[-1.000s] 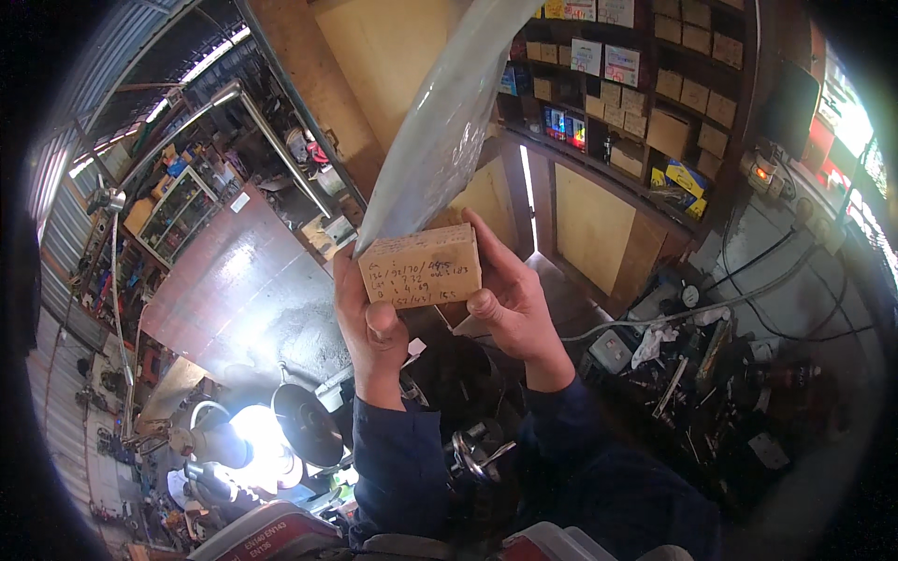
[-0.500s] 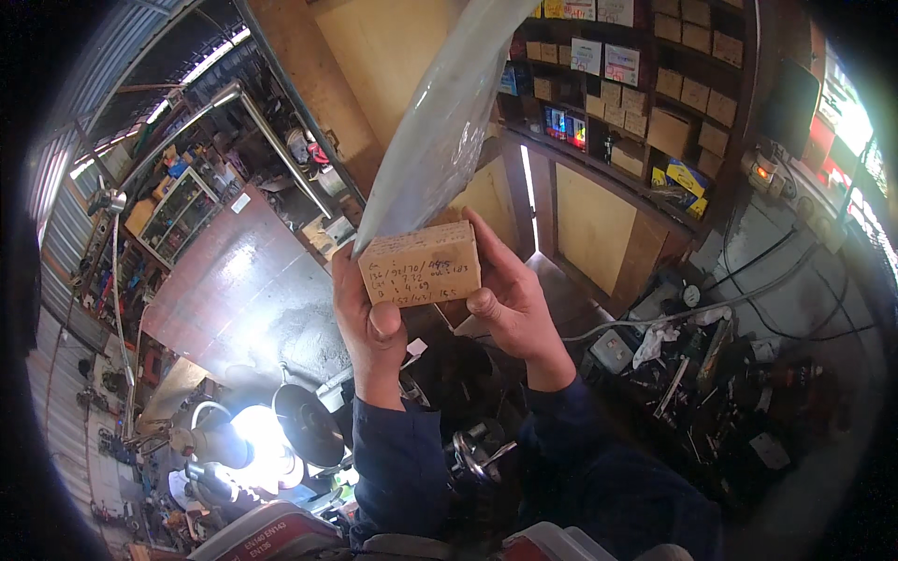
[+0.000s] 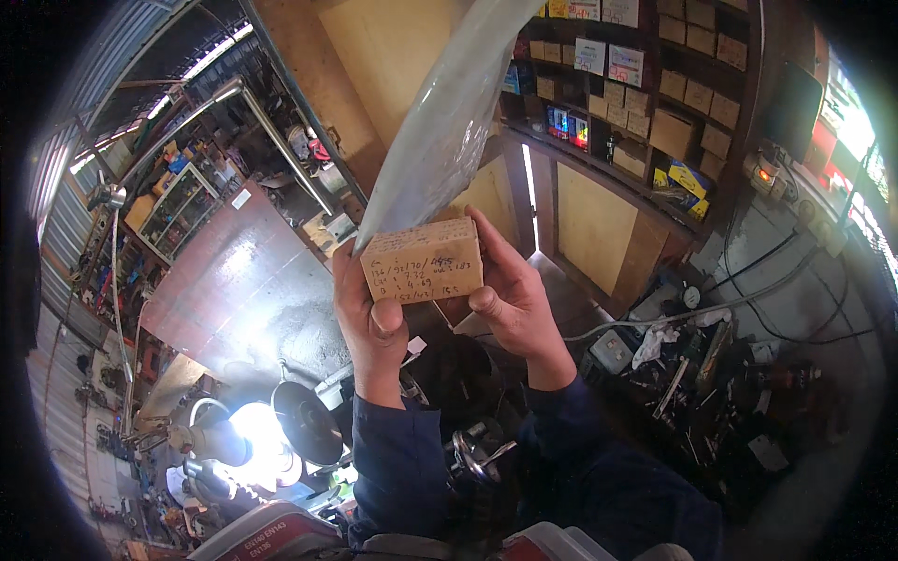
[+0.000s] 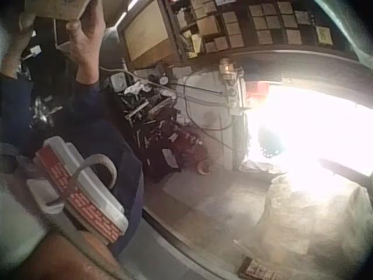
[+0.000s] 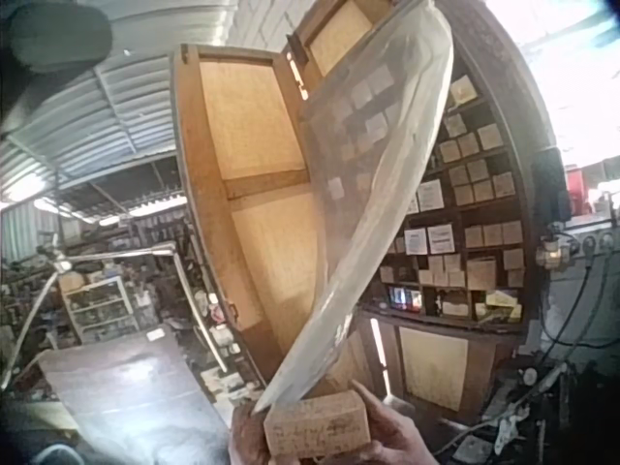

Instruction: The person handles a small metal mechanical component, placing it into a lathe-style machine, tightening it into place with a screwdriver, and manually turning the machine components to secure and align it.

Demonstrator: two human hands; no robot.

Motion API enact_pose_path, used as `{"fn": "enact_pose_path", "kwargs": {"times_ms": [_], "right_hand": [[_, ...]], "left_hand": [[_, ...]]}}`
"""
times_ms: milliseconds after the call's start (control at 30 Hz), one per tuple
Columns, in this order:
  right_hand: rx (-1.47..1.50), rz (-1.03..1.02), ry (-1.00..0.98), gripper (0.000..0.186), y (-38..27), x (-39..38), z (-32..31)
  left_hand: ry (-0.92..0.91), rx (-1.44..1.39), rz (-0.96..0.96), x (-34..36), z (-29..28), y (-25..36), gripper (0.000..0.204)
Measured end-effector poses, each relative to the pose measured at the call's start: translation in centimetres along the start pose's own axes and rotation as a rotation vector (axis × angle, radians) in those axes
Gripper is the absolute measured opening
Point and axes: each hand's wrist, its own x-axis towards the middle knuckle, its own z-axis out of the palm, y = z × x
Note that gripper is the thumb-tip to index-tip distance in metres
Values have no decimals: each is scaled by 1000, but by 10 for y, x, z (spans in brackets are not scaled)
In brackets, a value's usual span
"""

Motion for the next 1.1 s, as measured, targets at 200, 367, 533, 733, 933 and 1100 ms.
{"fn": "enact_pose_path", "kwargs": {"times_ms": [200, 367, 533, 733, 933, 1100], "right_hand": [[-26, -35, 34, 118, -1, 0, 3], [-49, -79, 61, 125, 1, 3, 13], [-167, -265, -29, 110, 1, 3, 3], [-464, -216, 129, 75, -10, 2, -14], [-1233, 64, 183, 66, 10, 64, -79], [-1905, -197, 111, 53, 27, 184, -218]], "left_hand": [[10, 20, -15, -1, 2, 0, 123], [-5, 3, -5, -1, -2, 1, 119], [13, -61, -2, 2, 2, 8, 113], [88, -69, 52, -5, -8, -2, 91], [259, 327, 193, 1, -17, 13, 47], [401, 338, 206, 1, -14, 23, 34]]}}
